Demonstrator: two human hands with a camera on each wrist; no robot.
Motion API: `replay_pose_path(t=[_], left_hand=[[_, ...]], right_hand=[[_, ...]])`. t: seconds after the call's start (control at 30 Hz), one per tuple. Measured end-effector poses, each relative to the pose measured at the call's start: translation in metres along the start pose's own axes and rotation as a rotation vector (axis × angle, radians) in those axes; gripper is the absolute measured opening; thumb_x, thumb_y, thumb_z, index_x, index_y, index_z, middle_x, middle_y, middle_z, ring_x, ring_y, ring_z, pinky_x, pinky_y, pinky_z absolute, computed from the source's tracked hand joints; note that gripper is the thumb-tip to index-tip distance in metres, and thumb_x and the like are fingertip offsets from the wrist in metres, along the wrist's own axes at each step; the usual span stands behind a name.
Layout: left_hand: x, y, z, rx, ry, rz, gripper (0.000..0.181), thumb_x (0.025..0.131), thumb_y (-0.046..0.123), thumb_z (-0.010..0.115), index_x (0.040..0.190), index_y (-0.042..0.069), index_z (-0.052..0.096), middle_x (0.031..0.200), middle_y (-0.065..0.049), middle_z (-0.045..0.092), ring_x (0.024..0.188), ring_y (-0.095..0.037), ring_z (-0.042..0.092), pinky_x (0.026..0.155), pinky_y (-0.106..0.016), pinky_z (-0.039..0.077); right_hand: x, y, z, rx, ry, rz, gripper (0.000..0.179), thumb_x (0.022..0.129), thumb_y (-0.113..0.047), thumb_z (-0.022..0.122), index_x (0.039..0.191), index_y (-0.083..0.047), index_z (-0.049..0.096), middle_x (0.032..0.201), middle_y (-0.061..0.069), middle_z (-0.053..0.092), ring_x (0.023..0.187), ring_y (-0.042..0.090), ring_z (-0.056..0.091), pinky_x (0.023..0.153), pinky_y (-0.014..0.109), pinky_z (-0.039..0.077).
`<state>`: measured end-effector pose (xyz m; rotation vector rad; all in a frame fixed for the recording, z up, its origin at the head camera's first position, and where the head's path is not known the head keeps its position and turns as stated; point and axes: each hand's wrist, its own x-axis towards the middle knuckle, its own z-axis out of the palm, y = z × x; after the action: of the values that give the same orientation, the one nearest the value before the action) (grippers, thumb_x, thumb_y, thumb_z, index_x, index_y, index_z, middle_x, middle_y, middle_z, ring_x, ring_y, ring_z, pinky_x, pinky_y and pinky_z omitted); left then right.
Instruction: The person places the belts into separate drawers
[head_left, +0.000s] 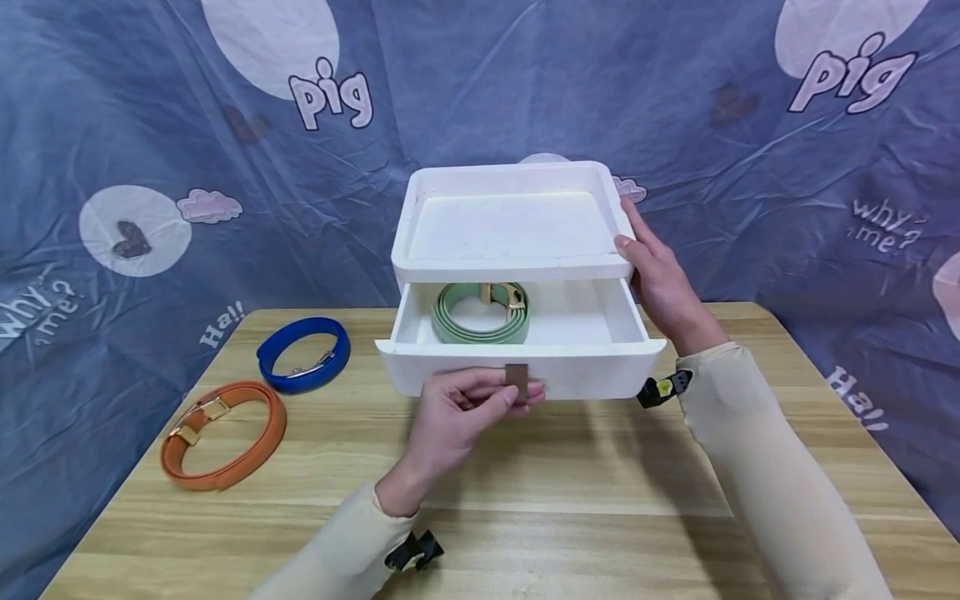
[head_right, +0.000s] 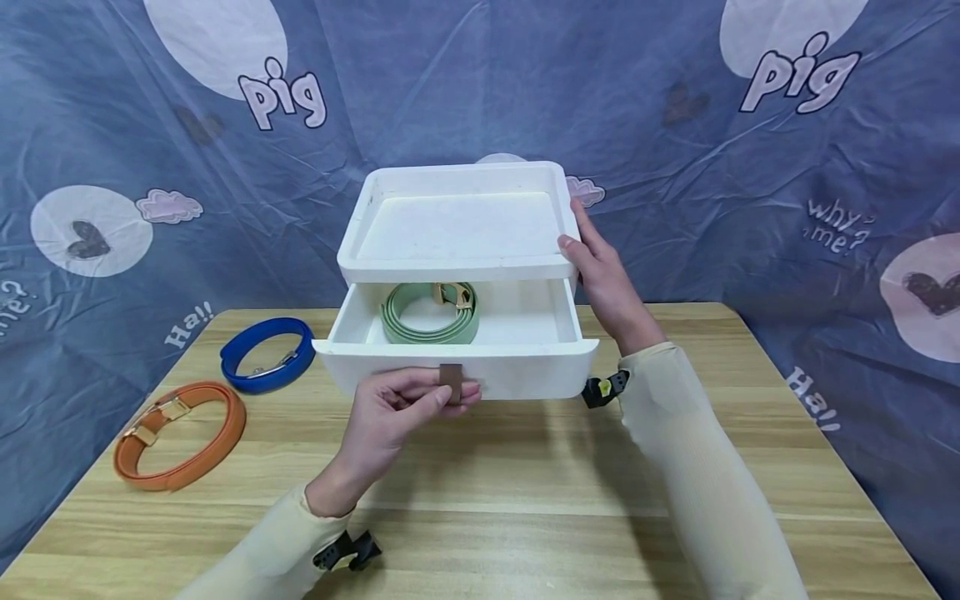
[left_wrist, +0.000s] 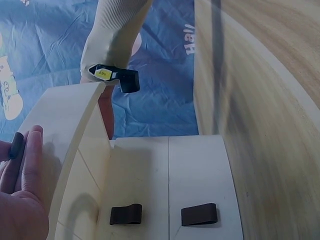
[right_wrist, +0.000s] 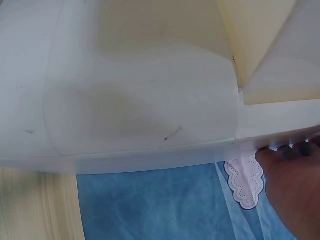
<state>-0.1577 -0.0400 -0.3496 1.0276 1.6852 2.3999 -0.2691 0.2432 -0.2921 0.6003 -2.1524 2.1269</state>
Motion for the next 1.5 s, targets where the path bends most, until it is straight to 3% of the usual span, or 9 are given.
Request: replay_pose_path(t=[0.4,0.63,1.03,1.2,1.5], left_hand=[[0.003,-0.001,-0.002,0.006,0.002,0.0,0.018,0.092,-0.01,0.06,0.108,-0.019,0.062,0.104,-0.03,0.067,0.095,-0.044,0.067,0.081,-0.048,0.059],[0.005,0.0,-0.003,0.04,-0.001,-0.005,0.018,0.093,-0.009,0.06,0.109,-0.018,0.064,0.103,-0.027,0.068,0.094,-0.041,0.068,0.079,-0.047,0.06],[0.007,0.0,-0.003,-0.001,0.012,-0.023,0.02,0.093,-0.007,0.06,0.109,-0.019,0.062,0.104,-0.029,0.067,0.096,-0.041,0.067,0.083,-0.047,0.059],[0.007,-0.001,-0.003,-0.008,0.014,-0.017,0.02,0.093,-0.008,0.06,0.11,-0.02,0.061,0.104,-0.03,0.067,0.096,-0.042,0.067,0.085,-0.048,0.058],[0.01,-0.004,-0.004,-0.009,0.024,-0.013,0.019,0.091,-0.011,0.06,0.107,-0.021,0.061,0.103,-0.031,0.066,0.095,-0.042,0.068,0.083,-0.048,0.058]], right_hand=[[0.0,0.0,0.0,-0.006,0.006,0.008,0.062,0.106,-0.032,0.042,0.158,-0.035,0.009,0.163,-0.004,0.01,0.137,0.03,0.031,0.089,0.024,0.052],[0.0,-0.001,0.0,-0.028,0.008,0.019,0.061,0.106,-0.033,0.042,0.157,-0.038,0.009,0.163,-0.005,0.011,0.135,0.031,0.034,0.094,0.033,0.053],[0.0,-0.001,0.002,0.002,0.002,0.008,0.062,0.106,-0.03,0.042,0.158,-0.034,0.007,0.163,-0.002,0.008,0.135,0.031,0.032,0.092,0.029,0.052],[0.0,-0.002,0.002,0.001,0.005,0.021,0.062,0.106,-0.031,0.042,0.158,-0.034,0.006,0.163,-0.002,0.008,0.136,0.031,0.031,0.099,0.037,0.05],[-0.001,-0.002,0.002,0.022,0.006,0.003,0.063,0.106,-0.029,0.042,0.158,-0.032,0.008,0.163,0.003,0.01,0.133,0.03,0.034,0.088,0.023,0.052]])
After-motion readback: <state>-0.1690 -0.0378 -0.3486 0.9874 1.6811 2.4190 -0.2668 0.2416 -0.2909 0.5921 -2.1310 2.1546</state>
